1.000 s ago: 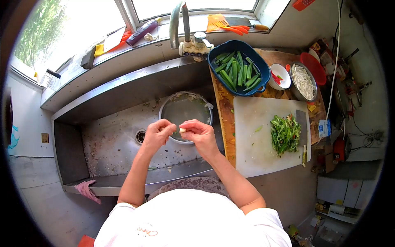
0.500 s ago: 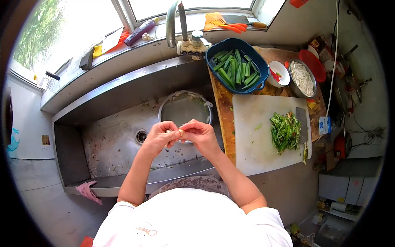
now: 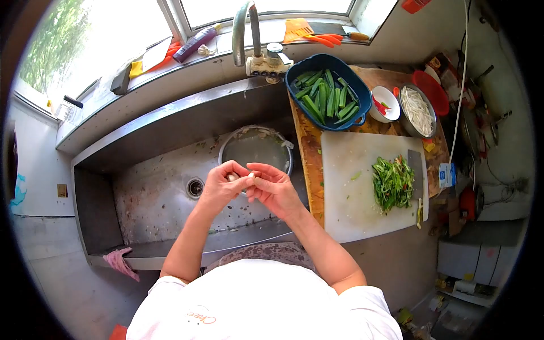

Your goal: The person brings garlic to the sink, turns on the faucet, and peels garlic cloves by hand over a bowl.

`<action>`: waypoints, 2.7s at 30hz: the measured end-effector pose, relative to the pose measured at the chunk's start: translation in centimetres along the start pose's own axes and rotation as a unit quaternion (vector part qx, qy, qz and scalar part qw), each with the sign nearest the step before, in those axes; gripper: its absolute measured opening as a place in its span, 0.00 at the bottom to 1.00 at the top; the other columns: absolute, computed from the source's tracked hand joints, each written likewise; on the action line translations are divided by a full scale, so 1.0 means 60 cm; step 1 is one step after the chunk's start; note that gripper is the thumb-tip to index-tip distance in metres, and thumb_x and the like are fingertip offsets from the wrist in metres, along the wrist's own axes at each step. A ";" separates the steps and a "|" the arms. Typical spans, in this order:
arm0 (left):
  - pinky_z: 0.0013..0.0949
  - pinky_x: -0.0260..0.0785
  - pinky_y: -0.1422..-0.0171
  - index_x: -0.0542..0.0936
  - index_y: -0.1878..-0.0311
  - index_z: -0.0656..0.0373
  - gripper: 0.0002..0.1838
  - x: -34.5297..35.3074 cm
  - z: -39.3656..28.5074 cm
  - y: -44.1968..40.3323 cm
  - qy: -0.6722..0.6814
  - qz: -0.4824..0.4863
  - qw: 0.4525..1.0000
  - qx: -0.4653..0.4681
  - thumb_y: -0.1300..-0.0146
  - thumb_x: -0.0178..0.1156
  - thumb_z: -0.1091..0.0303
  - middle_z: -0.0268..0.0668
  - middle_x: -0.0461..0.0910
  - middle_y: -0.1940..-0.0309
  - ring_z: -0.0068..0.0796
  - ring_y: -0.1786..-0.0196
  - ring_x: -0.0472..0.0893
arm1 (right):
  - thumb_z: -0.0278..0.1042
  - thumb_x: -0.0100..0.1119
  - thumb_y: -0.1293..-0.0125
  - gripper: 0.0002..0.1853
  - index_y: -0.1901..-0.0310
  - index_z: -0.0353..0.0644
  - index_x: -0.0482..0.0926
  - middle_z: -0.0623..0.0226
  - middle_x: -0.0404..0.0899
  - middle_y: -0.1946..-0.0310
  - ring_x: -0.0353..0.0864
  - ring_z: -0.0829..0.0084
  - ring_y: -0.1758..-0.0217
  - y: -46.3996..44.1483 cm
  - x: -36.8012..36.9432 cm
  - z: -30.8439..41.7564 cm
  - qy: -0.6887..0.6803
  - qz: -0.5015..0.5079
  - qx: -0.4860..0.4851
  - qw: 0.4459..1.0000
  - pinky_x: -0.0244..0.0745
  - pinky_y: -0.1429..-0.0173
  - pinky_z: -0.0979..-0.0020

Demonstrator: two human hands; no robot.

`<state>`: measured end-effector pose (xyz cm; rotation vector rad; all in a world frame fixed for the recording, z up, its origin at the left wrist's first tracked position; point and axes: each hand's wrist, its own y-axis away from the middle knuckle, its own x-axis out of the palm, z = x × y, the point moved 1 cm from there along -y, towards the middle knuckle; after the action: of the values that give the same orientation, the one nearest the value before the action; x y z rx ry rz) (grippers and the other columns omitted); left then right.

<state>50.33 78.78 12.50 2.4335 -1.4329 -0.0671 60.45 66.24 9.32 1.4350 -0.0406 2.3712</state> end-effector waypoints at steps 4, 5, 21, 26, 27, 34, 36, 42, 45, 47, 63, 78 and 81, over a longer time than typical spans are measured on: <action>0.19 0.60 0.79 0.78 0.65 0.63 0.08 -0.003 0.009 -0.003 0.006 0.000 1.000 0.008 0.37 0.61 0.67 0.28 0.75 0.79 0.12 0.79 0.70 | 0.24 0.54 0.35 0.13 0.50 0.34 0.76 0.57 0.81 0.62 0.82 0.69 0.67 -0.001 -0.004 0.002 0.006 0.013 0.021 1.000 0.81 0.67 0.69; 0.19 0.60 0.79 0.78 0.65 0.63 0.08 -0.004 0.011 -0.004 0.017 0.002 1.000 0.002 0.37 0.61 0.67 0.28 0.75 0.79 0.12 0.79 0.70 | 0.25 0.54 0.35 0.12 0.50 0.34 0.76 0.56 0.81 0.62 0.82 0.69 0.67 -0.002 -0.006 0.003 0.005 0.015 0.022 1.000 0.81 0.67 0.69; 0.23 0.64 0.73 0.79 0.68 0.64 0.02 0.018 0.020 0.008 -0.252 -0.137 0.908 0.305 0.44 0.63 0.78 0.33 0.77 0.74 0.20 0.74 0.74 | 0.24 0.55 0.36 0.06 0.57 0.36 0.74 0.60 0.79 0.69 0.81 0.70 0.71 -0.014 -0.002 0.015 0.066 -0.061 -0.002 0.996 0.79 0.70 0.68; 0.23 0.63 0.73 0.76 0.69 0.65 0.03 0.020 0.009 0.017 -0.232 -0.093 0.914 0.320 0.45 0.61 0.81 0.34 0.76 0.73 0.19 0.75 0.73 | 0.23 0.53 0.36 0.07 0.57 0.35 0.76 0.60 0.79 0.69 0.81 0.69 0.72 -0.009 0.003 0.024 0.037 -0.072 0.009 0.997 0.78 0.71 0.69; 0.23 0.63 0.74 0.76 0.70 0.65 0.03 0.017 0.011 0.019 -0.210 -0.089 0.927 0.299 0.44 0.61 0.80 0.33 0.76 0.74 0.18 0.75 0.73 | 0.23 0.53 0.36 0.07 0.57 0.35 0.76 0.60 0.80 0.69 0.81 0.70 0.72 -0.008 0.002 0.026 0.027 -0.068 0.012 0.997 0.78 0.71 0.69; 0.20 0.57 0.76 0.76 0.71 0.64 0.07 -0.012 0.033 0.019 -0.035 -0.136 0.987 0.074 0.39 0.61 0.72 0.27 0.71 0.77 0.11 0.77 0.66 | 0.23 0.53 0.37 0.06 0.61 0.36 0.79 0.59 0.81 0.67 0.81 0.71 0.73 -0.004 -0.007 0.030 -0.015 -0.061 0.017 0.998 0.77 0.72 0.70; 0.20 0.59 0.75 0.77 0.71 0.64 0.08 -0.018 0.039 0.010 -0.078 -0.187 0.979 0.029 0.39 0.61 0.71 0.26 0.72 0.78 0.11 0.78 0.66 | 0.21 0.56 0.39 0.07 0.59 0.36 0.78 0.59 0.81 0.67 0.81 0.71 0.72 -0.003 -0.016 0.026 0.027 -0.056 0.005 0.998 0.78 0.71 0.70; 0.20 0.57 0.78 0.80 0.70 0.62 0.06 -0.009 0.041 -0.004 -0.203 -0.219 0.927 0.226 0.40 0.63 0.70 0.25 0.72 0.82 0.12 0.81 0.65 | 0.17 0.62 0.44 0.17 0.52 0.37 0.73 0.59 0.81 0.63 0.83 0.69 0.66 0.002 0.007 0.036 0.149 -0.071 -0.041 0.985 0.82 0.63 0.69; 0.21 0.58 0.75 0.80 0.71 0.64 0.06 -0.004 0.031 0.004 -0.058 -0.167 0.984 0.003 0.44 0.65 0.72 0.25 0.72 0.82 0.12 0.78 0.65 | 0.18 0.63 0.44 0.17 0.52 0.37 0.73 0.59 0.81 0.61 0.84 0.70 0.65 0.003 0.008 0.035 0.211 -0.081 -0.052 0.973 0.82 0.60 0.70; 0.21 0.58 0.75 0.79 0.71 0.64 0.07 0.009 0.017 0.009 -0.111 -0.131 0.985 0.028 0.44 0.66 0.70 0.25 0.72 0.81 0.11 0.78 0.66 | 0.19 0.63 0.44 0.16 0.53 0.36 0.74 0.60 0.81 0.61 0.83 0.71 0.64 0.003 0.006 0.031 0.299 -0.081 -0.081 0.947 0.81 0.59 0.72; 0.19 0.59 0.81 0.77 0.69 0.61 0.11 -0.015 0.045 -0.001 -0.026 -0.127 0.992 -0.015 0.34 0.58 0.63 0.28 0.73 0.82 0.12 0.82 0.69 | 0.18 0.63 0.44 0.09 0.61 0.33 0.79 0.64 0.82 0.63 0.81 0.77 0.62 0.005 0.025 0.021 0.281 -0.107 -0.094 0.949 0.78 0.57 0.77; 0.19 0.57 0.80 0.77 0.66 0.62 0.11 0.003 0.025 0.006 0.019 0.028 0.999 -0.040 0.37 0.62 0.62 0.27 0.72 0.82 0.13 0.81 0.68 | 0.21 0.66 0.46 0.14 0.56 0.36 0.81 0.66 0.82 0.67 0.81 0.81 0.63 0.011 0.014 0.021 0.504 -0.044 -0.149 0.849 0.77 0.60 0.79; 0.19 0.58 0.80 0.78 0.65 0.62 0.11 -0.002 0.021 0.008 0.010 0.049 0.998 -0.035 0.37 0.62 0.63 0.27 0.72 0.82 0.13 0.80 0.68 | 0.20 0.65 0.45 0.14 0.56 0.34 0.80 0.64 0.82 0.66 0.82 0.79 0.64 0.013 0.013 0.030 0.436 -0.048 -0.067 0.896 0.78 0.61 0.77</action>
<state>49.61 78.37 11.45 2.2984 -1.5145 -0.0698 61.41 65.39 11.00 0.2129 0.0952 2.6360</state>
